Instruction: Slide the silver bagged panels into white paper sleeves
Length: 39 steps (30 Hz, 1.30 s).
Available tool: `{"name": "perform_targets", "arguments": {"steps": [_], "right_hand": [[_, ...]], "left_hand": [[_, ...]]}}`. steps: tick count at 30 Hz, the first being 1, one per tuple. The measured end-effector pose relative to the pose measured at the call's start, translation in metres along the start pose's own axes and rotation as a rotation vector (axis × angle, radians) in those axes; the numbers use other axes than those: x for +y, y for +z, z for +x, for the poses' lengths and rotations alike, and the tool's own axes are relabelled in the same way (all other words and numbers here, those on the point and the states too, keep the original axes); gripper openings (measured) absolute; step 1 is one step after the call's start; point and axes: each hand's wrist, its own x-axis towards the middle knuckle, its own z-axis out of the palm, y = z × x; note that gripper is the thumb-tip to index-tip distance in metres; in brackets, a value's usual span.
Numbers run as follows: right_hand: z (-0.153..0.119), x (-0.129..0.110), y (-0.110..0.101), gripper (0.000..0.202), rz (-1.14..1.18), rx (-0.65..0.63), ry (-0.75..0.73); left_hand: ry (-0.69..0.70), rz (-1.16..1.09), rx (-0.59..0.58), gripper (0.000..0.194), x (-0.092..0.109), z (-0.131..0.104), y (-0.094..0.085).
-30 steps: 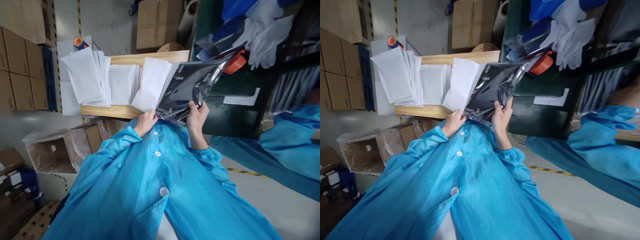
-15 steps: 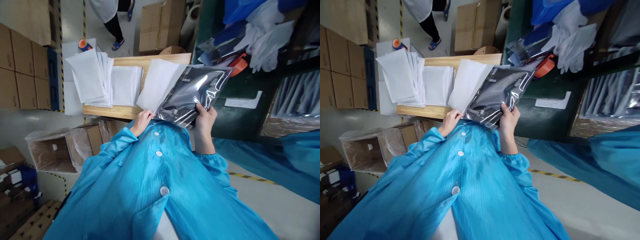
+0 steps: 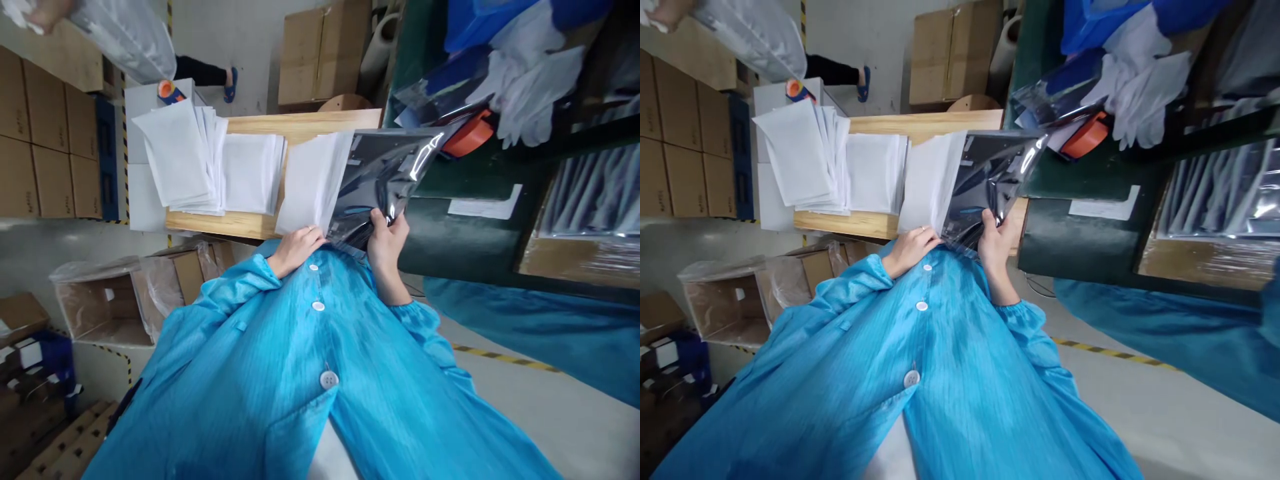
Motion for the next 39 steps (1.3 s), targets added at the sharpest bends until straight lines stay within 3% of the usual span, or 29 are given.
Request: {"name": "perform_targets", "arguments": {"steps": [2, 4, 5, 8, 9, 11, 13, 19, 23, 29, 34, 39], "right_hand": [[-0.005, 0.001, -0.004, 0.054, 0.012, 0.022, -0.037], [-0.006, 0.004, -0.016, 0.054, 0.019, -0.035, -0.048], [-0.005, 0.006, -0.024, 0.053, 0.023, -0.077, -0.042], [-0.002, 0.007, -0.052, 0.048, 0.019, -0.155, -0.006], [-0.002, 0.006, -0.060, 0.048, 0.012, -0.166, 0.001], [-0.004, 0.000, -0.070, 0.050, -0.008, -0.177, -0.010], [-0.008, -0.006, -0.075, 0.051, -0.043, -0.180, -0.054], [-0.013, -0.019, -0.081, 0.053, -0.163, -0.287, -0.144], [-0.007, -0.033, -0.085, 0.056, -0.189, -0.350, -0.194], [-0.005, -0.050, -0.081, 0.054, -0.257, -0.499, -0.233], [-0.015, -0.046, -0.052, 0.056, -0.202, -0.544, -0.169], [-0.016, -0.030, -0.029, 0.052, -0.166, -0.422, -0.152]], "left_hand": [[0.053, -0.004, -0.106, 0.018, 0.008, 0.004, -0.014], [0.114, -0.026, -0.125, 0.020, 0.012, 0.013, -0.042], [0.143, -0.043, -0.068, 0.025, 0.012, 0.021, -0.062], [0.168, -0.087, 0.303, 0.041, 0.003, 0.052, -0.131], [0.182, -0.099, 0.350, 0.047, -0.001, 0.061, -0.153], [0.236, -0.133, 0.331, 0.043, -0.007, 0.075, -0.187], [0.285, -0.168, 0.278, 0.034, -0.007, 0.079, -0.207], [0.344, -0.259, 0.218, 0.026, 0.010, 0.055, -0.223], [0.342, -0.286, 0.151, 0.023, 0.011, 0.046, -0.230], [0.325, -0.339, 0.055, 0.026, 0.012, 0.037, -0.220], [0.300, -0.302, 0.174, 0.018, 0.017, 0.037, -0.211], [0.244, -0.225, 0.317, 0.016, 0.001, 0.041, -0.207]]}}
